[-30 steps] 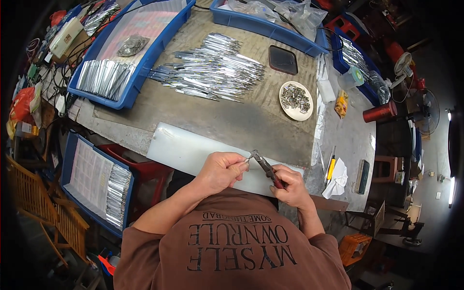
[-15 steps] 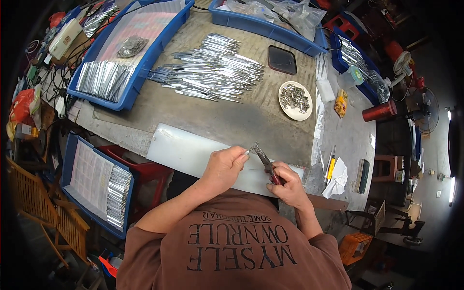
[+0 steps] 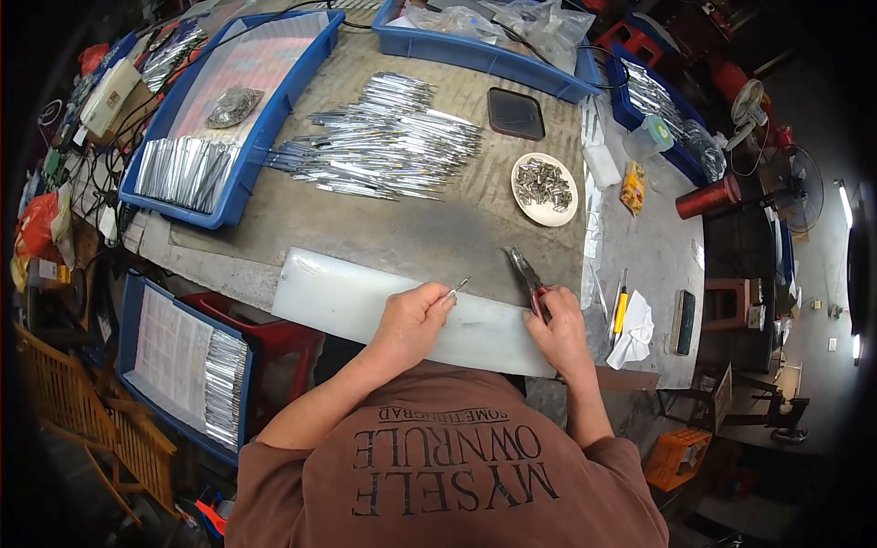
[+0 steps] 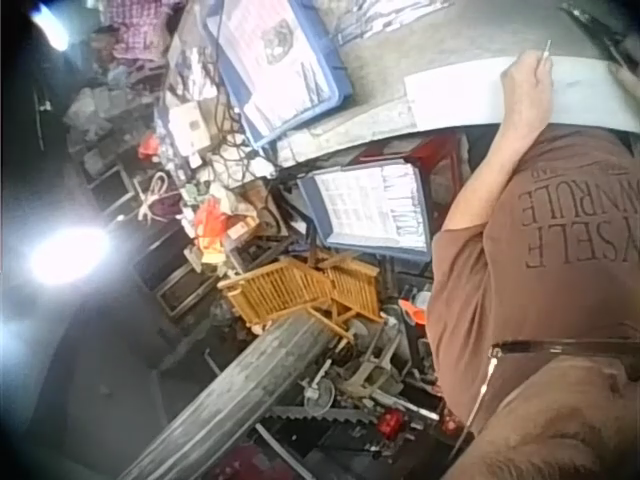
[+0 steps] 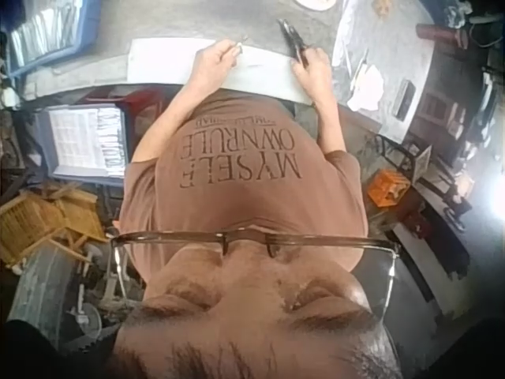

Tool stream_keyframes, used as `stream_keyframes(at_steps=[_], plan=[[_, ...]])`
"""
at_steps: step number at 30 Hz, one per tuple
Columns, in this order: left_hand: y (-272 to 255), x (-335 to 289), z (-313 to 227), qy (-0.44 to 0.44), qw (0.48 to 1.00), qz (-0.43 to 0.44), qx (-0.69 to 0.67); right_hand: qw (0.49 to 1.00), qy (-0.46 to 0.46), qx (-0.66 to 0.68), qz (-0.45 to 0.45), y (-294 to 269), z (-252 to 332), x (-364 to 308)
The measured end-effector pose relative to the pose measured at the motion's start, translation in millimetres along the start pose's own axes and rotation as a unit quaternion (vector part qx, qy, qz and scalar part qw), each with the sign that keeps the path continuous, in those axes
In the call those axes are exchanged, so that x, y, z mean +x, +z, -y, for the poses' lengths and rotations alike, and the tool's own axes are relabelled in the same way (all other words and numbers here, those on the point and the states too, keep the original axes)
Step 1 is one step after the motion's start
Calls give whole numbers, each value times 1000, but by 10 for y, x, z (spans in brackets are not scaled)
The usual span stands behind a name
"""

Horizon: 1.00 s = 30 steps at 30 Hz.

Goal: The person assembles small metal components by hand, using needle-nose pliers for precision.

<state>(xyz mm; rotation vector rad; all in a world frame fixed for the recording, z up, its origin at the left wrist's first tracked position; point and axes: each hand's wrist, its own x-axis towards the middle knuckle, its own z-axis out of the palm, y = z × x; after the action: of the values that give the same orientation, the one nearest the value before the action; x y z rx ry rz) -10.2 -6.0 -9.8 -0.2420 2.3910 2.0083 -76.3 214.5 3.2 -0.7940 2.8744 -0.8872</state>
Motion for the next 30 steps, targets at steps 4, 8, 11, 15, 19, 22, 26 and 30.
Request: stream_keyframes(at_steps=[4,8,11,15,19,22,26,30], plan=[[6,-30,0,25,999,15,16,994,-6,-106,-40,62,62,3],[2,-49,-74,29,998,44,41,992,-67,-67,-89,-11,138,105],[28,-72,-124,22,998,52,-2,993,-64,92,-41,-54,277,164],[26,-96,-194,17,996,86,-8,971,-85,223,22,-19,416,215],[18,-114,-197,24,993,117,9,962,-118,235,77,-7,450,239],[37,-129,-179,48,992,113,11,963,-125,218,102,-1,442,227],[66,-114,-172,65,991,111,33,957,-135,239,94,41,392,206],[41,-92,-127,222,961,28,160,959,-98,261,54,123,429,200]])
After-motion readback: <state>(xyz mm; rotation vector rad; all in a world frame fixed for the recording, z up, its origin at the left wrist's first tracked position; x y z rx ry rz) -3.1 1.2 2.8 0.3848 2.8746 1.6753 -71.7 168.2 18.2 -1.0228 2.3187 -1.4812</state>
